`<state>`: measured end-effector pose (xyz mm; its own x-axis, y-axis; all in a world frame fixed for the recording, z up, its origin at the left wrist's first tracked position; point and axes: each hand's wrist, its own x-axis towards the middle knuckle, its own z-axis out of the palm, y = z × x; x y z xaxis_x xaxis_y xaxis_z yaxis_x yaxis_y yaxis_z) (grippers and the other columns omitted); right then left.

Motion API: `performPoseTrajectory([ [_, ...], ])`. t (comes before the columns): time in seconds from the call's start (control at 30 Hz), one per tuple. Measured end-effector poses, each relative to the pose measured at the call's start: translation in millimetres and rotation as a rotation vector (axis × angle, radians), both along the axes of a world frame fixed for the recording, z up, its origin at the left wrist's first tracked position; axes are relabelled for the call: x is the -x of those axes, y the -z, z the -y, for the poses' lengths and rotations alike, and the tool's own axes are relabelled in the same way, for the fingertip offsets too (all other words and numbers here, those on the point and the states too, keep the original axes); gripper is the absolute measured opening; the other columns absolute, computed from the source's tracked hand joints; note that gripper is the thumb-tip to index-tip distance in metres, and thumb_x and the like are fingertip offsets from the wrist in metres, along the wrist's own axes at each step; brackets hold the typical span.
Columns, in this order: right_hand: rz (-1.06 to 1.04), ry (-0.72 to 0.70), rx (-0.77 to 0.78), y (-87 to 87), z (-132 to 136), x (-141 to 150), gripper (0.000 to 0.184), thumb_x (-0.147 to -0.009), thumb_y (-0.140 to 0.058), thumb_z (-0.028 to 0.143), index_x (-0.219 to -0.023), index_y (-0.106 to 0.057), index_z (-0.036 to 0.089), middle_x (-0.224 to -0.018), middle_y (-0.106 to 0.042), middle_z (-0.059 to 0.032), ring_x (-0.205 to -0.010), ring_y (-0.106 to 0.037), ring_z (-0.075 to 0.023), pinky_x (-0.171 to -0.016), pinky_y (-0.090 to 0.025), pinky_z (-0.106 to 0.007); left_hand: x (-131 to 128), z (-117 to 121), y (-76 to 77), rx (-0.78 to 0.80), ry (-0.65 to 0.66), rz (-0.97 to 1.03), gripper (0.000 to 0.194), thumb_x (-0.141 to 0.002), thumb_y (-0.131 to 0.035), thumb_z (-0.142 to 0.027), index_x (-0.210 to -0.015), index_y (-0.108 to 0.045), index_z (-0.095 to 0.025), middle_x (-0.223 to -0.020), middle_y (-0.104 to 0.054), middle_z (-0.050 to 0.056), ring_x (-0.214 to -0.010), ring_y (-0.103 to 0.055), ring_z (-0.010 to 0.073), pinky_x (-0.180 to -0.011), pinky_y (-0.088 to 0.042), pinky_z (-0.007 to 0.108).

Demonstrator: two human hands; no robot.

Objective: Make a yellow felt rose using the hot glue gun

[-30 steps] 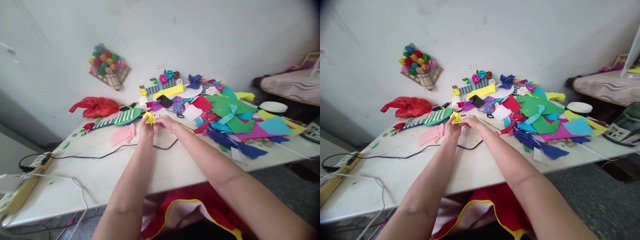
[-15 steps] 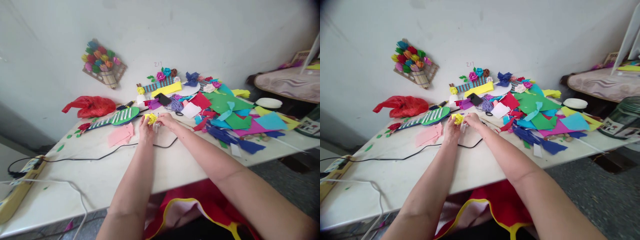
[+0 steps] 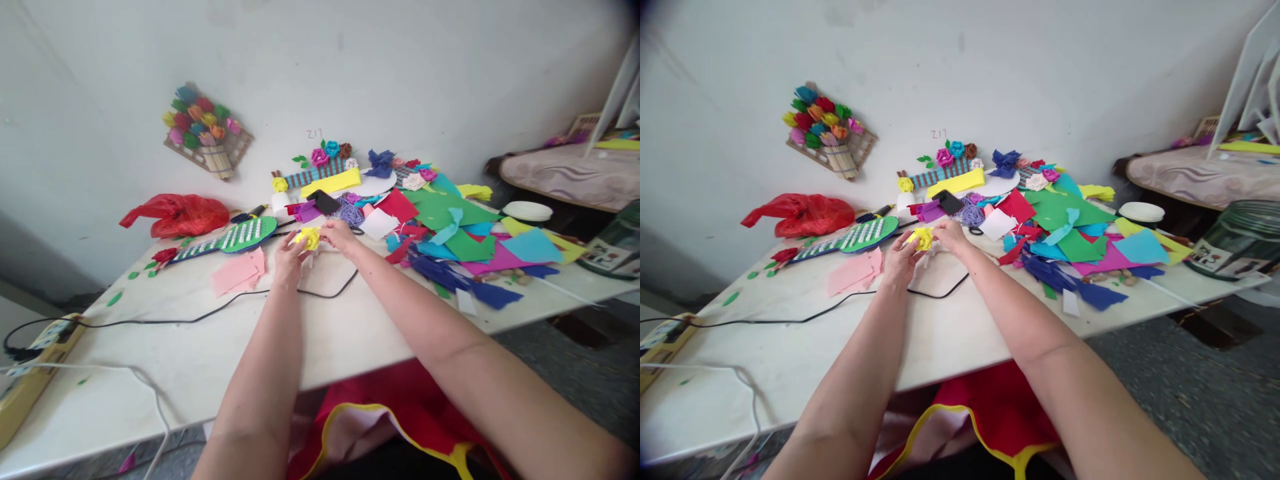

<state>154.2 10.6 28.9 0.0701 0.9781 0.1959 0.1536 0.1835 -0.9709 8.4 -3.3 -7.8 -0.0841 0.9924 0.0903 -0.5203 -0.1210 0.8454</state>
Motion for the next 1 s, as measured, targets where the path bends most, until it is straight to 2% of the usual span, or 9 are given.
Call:
performPoseTrajectory([
  [0.2, 0.068, 0.0, -0.011, -7.6, 5.1, -6.1, 0.01, -0.065, -0.06, 0.02, -0.057, -0.056, 0.018, -0.051, -0.053, 0.0047, -0.052, -0.046, -0.0087, -0.054, -0.039, -0.021, -1.6, 4.1, -2.5, 0.0, 0.051, -0.018, 0.049, -0.061, -0.087, -0.015, -0.105, -0.064, -0.016, -0.082, -0.072, 0.004, -0.075, -0.072, 0.0177, -0.076, -0.057, 0.032],
  [0.4, 0.099, -0.027, -0.019, -14.0, 11.3, -8.5, 0.004, -0.069, -0.062, 0.021, -0.068, -0.061, 0.017, -0.057, -0.055, 0.0046, -0.054, -0.048, -0.0091, -0.053, -0.038, -0.021, -0.5, 4.6, -5.4, -0.008, 0.063, -0.025, 0.05, -0.06, -0.086, -0.016, -0.105, -0.065, -0.017, -0.082, -0.073, 0.003, -0.073, -0.071, 0.0161, -0.071, -0.057, 0.028],
  [0.57, 0.053, -0.085, -0.017, -21.4, 18.4, -7.9, 0.02, -0.07, -0.063, 0.018, -0.088, -0.071, 0.013, -0.061, -0.058, 0.004, -0.056, -0.049, -0.0086, -0.058, -0.043, -0.022, -0.7, 5.5, -6.1, -0.019, 0.082, -0.038, 0.05, -0.058, -0.085, -0.016, -0.105, -0.066, -0.016, -0.084, -0.073, 0.004, -0.074, -0.071, 0.0162, -0.073, -0.057, 0.029],
  [0.77, 0.044, -0.139, -0.03, -20.3, 16.2, -7.5, 0.016, -0.072, -0.063, 0.016, -0.08, -0.075, 0.012, -0.059, -0.059, 0.0029, -0.059, -0.053, -0.009, -0.062, -0.045, -0.023, 0.7, 4.6, -6.0, -0.042, 0.121, -0.074, 0.05, -0.056, -0.087, -0.019, -0.102, -0.067, -0.018, -0.087, -0.073, 0.004, -0.076, -0.071, 0.0169, -0.075, -0.057, 0.031],
  [1.0, 0.123, -0.2, -0.059, -17.8, 10.8, -14.7, 0.02, -0.074, -0.06, 0.018, -0.08, -0.077, 0.011, -0.052, -0.055, 0.0044, -0.053, -0.048, -0.0083, -0.057, -0.041, -0.021, 3.2, 5.1, -6.0, -0.056, 0.126, -0.111, 0.051, -0.055, -0.089, -0.021, -0.101, -0.068, -0.019, -0.092, -0.072, 0.004, -0.088, -0.072, 0.0207, -0.08, -0.057, 0.034],
])
